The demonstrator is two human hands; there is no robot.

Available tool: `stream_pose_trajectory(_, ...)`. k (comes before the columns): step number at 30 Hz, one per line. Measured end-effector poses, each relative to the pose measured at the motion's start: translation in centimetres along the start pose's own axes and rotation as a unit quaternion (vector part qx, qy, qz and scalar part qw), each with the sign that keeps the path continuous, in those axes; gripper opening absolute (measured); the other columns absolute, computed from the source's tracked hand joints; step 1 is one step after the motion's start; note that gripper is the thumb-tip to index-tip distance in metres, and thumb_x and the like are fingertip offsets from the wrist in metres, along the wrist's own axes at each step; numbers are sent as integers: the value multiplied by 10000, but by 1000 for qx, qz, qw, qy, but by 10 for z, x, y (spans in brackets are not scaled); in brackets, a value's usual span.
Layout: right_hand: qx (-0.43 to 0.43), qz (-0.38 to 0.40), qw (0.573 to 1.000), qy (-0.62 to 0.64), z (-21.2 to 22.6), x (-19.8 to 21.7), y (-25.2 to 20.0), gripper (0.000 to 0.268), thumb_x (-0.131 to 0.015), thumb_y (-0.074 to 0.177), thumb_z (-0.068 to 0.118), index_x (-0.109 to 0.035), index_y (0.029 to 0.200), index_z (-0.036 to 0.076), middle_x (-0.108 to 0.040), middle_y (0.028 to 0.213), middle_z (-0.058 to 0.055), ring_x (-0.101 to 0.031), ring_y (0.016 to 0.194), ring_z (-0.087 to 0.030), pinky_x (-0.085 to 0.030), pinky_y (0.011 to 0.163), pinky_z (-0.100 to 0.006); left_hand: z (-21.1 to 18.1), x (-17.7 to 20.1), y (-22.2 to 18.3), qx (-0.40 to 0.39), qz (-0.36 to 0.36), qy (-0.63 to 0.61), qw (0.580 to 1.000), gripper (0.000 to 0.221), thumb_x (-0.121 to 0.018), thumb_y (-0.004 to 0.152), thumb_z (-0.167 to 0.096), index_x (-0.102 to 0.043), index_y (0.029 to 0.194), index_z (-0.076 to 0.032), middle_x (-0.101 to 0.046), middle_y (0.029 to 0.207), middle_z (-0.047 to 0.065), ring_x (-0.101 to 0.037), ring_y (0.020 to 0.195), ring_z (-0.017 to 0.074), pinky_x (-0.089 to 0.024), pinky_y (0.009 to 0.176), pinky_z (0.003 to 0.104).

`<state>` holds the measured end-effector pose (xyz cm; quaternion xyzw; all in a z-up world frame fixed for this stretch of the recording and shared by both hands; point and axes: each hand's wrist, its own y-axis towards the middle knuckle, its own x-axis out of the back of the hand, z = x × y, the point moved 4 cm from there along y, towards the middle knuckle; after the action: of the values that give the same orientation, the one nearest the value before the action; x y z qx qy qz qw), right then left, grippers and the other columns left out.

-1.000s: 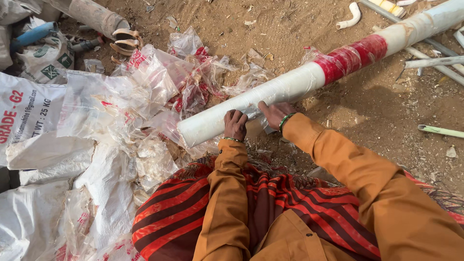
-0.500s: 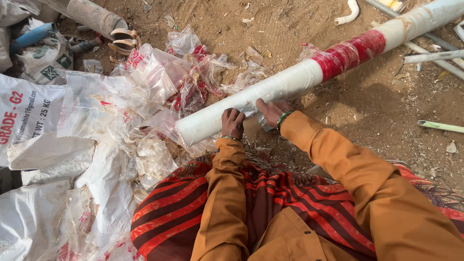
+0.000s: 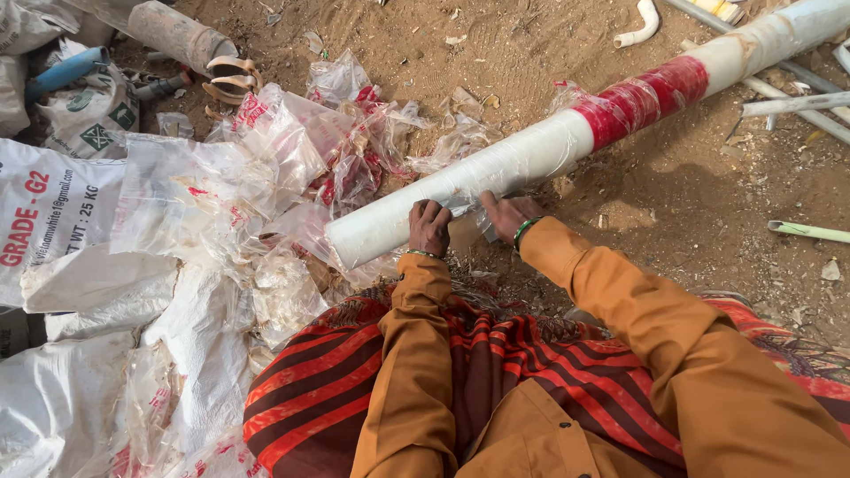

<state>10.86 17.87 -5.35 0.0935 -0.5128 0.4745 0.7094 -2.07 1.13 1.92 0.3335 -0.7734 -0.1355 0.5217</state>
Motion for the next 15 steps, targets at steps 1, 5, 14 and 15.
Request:
stream_pose_trajectory(1, 69, 5, 993, -98, 24, 0, 12, 301, -339, 1110, 260, -549, 1120, 44, -731, 857, -269, -733, 829, -438, -561, 757, -518, 2, 0, 3, -2, 1, -2, 1000, 94, -650, 813, -9, -609, 858, -79, -565, 933, 105, -566, 1037, 365, -479, 910, 498)
stream_pose_trajectory(5, 180, -67, 966, -170, 38, 0, 13, 332, -402, 991, 124, -436, 1311, 44, -721, 873, -265, -732, 814, -432, -584, 703, -518, 1, 4, 7, -9, 21, -9, 1000, 98, -647, 809, 0, -615, 855, -80, -571, 924, 110, -558, 1037, 366, -473, 895, 500)
stream_pose_trajectory(14, -110, -60, 979, 164, -91, -22, 4, 310, -544, 993, 167, -512, 1287, 73, -721, 892, -249, -671, 723, -354, -526, 626, -472, -40, 13, 22, -35, 21, 59, 997, 278, -638, 825, -85, -718, 1078, -169, -635, 1149, 69, -555, 1049, 329, -400, 927, 525)
stream_pose_trajectory(15, -119, -75, 966, 219, -86, -26, 10, 309, -560, 993, 172, -521, 1284, 77, -721, 894, -248, -665, 713, -345, -520, 617, -467, -41, 13, 21, -39, 17, 79, 996, 281, -632, 835, -84, -714, 1090, -170, -637, 1139, 58, -566, 1061, 313, -411, 948, 517)
